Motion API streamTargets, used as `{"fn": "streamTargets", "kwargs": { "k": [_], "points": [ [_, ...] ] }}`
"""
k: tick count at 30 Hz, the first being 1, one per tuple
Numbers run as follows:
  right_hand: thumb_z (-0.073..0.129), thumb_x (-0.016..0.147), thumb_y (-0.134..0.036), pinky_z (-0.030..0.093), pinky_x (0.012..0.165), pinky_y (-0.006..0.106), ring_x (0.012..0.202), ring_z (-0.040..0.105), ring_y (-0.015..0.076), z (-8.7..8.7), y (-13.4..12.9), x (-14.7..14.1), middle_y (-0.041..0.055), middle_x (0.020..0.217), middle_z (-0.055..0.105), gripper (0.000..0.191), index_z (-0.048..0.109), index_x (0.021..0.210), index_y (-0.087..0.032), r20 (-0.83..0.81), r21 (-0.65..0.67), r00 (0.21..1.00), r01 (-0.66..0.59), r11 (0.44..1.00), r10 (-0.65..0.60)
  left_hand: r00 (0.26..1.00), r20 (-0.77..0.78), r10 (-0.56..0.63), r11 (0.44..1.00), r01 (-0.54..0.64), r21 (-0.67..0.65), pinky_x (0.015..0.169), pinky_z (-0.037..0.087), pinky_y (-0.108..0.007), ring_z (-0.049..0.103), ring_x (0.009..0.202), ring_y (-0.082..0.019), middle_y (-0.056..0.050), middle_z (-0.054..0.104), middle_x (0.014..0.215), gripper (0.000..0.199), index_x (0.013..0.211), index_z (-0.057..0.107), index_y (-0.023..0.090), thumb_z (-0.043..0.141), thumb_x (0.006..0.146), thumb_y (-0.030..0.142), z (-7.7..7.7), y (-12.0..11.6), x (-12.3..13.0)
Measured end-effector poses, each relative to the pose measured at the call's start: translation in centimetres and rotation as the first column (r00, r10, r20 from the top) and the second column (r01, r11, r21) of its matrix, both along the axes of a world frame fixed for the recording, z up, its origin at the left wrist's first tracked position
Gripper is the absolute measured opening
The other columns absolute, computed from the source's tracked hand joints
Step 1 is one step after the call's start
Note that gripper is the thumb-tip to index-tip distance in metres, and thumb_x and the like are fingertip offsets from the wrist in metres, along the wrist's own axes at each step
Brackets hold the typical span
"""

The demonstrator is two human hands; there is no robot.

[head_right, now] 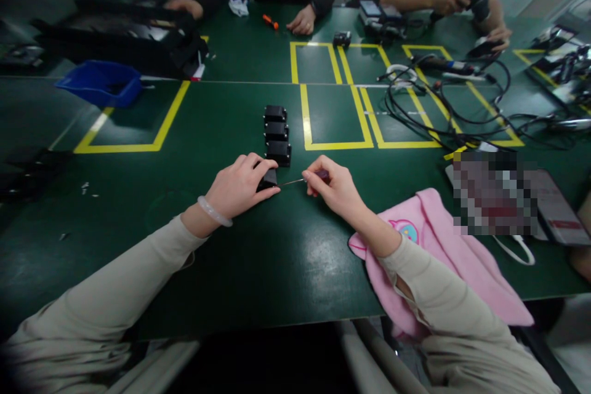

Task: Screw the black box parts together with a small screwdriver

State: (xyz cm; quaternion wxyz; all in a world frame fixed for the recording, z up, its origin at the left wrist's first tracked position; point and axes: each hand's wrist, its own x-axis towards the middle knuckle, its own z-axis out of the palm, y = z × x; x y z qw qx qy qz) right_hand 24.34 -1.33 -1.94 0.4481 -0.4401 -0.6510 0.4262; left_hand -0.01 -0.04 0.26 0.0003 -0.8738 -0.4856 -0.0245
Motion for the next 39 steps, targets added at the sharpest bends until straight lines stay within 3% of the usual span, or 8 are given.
{"fn": "streamTargets", "kwargs": {
  "k": [4, 11, 17, 24, 30, 36, 39],
  "points": [
    [0.07, 0.094, -0.036, 0.05, 0.053, 0.025, 0.054, 0.062, 0.0105, -0.08, 0.0, 0.11, -0.0013, 0.07, 0.07, 0.019, 0.061, 0.098, -0.02, 0.025, 0.009, 1.0, 0.011, 1.0, -0.011, 1.0, -0.004, 0.005, 1.0, -0.005, -0.007, 0.088, 0.056, -0.038, 0.061, 0.117, -0.031, -0.014, 0.062, 0.13, 0.05, 0.141, 0.056, 0.021, 0.068, 0.1, 0.046, 0.0, -0.01, 0.04],
    [0.069, 0.096, -0.04, 0.047, 0.052, 0.025, 0.051, 0.058, 0.0101, -0.09, 0.15, 0.22, -0.0019, 0.061, 0.066, 0.024, 0.061, 0.085, -0.02, 0.02, -0.015, 1.0, 0.003, 1.0, -0.002, 1.0, -0.004, 0.008, 1.0, -0.008, -0.005, 0.087, 0.056, -0.039, 0.061, 0.117, -0.032, -0.014, 0.062, 0.129, 0.051, 0.141, 0.056, 0.021, 0.068, 0.1, 0.047, -0.01, -0.01, 0.06],
    [0.069, 0.096, -0.035, 0.048, 0.053, 0.025, 0.053, 0.059, 0.0098, -0.23, 0.25, 0.31, -0.0016, 0.068, 0.068, 0.019, 0.064, 0.103, -0.018, 0.022, -0.005, 1.0, -0.013, 1.0, 0.014, 1.0, -0.003, 0.004, 1.0, -0.004, -0.01, 0.087, 0.055, -0.039, 0.061, 0.117, -0.032, -0.014, 0.062, 0.129, 0.051, 0.142, 0.056, 0.02, 0.068, 0.1, 0.047, 0.0, 0.03, 0.02],
    [0.068, 0.098, -0.039, 0.046, 0.053, 0.025, 0.052, 0.058, 0.0098, -0.36, 0.16, 0.3, -0.0023, 0.064, 0.065, 0.021, 0.062, 0.09, -0.02, 0.051, 0.028, 0.999, -0.002, 1.0, 0.0, 1.0, -0.001, 0.004, 1.0, -0.004, -0.008, 0.087, 0.056, -0.039, 0.06, 0.118, -0.032, -0.014, 0.062, 0.13, 0.051, 0.142, 0.056, 0.02, 0.067, 0.1, 0.047, -0.07, 0.05, 0.01],
    [0.067, 0.098, -0.034, 0.046, 0.053, 0.025, 0.053, 0.059, 0.0093, -0.44, 0.19, 0.33, -0.002, 0.072, 0.068, 0.017, 0.063, 0.106, -0.02, 0.051, 0.037, 0.999, -0.01, 0.999, 0.008, 1.0, 0.003, 0.003, 1.0, -0.003, -0.003, 0.086, 0.056, -0.038, 0.061, 0.117, -0.031, -0.014, 0.062, 0.129, 0.05, 0.142, 0.056, 0.02, 0.068, 0.1, 0.046, -0.06, 0.06, 0.03],
    [0.066, 0.099, -0.04, 0.044, 0.05, 0.024, 0.051, 0.057, 0.0093, -0.46, 0.26, 0.29, -0.0035, 0.063, 0.063, 0.021, 0.063, 0.096, -0.02, 0.034, 0.023, 0.999, -0.008, 1.0, 0.007, 1.0, -0.001, 0.004, 1.0, -0.004, -0.001, 0.088, 0.056, -0.039, 0.061, 0.118, -0.032, -0.014, 0.062, 0.129, 0.051, 0.141, 0.057, 0.02, 0.068, 0.1, 0.047, -0.16, 0.05, 0.04],
    [0.065, 0.1, -0.039, 0.044, 0.05, 0.024, 0.05, 0.057, 0.0091, -0.37, 0.21, 0.27, -0.004, 0.065, 0.064, 0.019, 0.063, 0.102, -0.02, 0.029, 0.021, 1.0, -0.012, 1.0, 0.012, 1.0, -0.002, 0.005, 1.0, -0.005, -0.008, 0.088, 0.056, -0.039, 0.061, 0.118, -0.032, -0.014, 0.062, 0.13, 0.051, 0.142, 0.056, 0.02, 0.067, 0.1, 0.047, -0.1, 0.02, 0.06]
  ]
}}
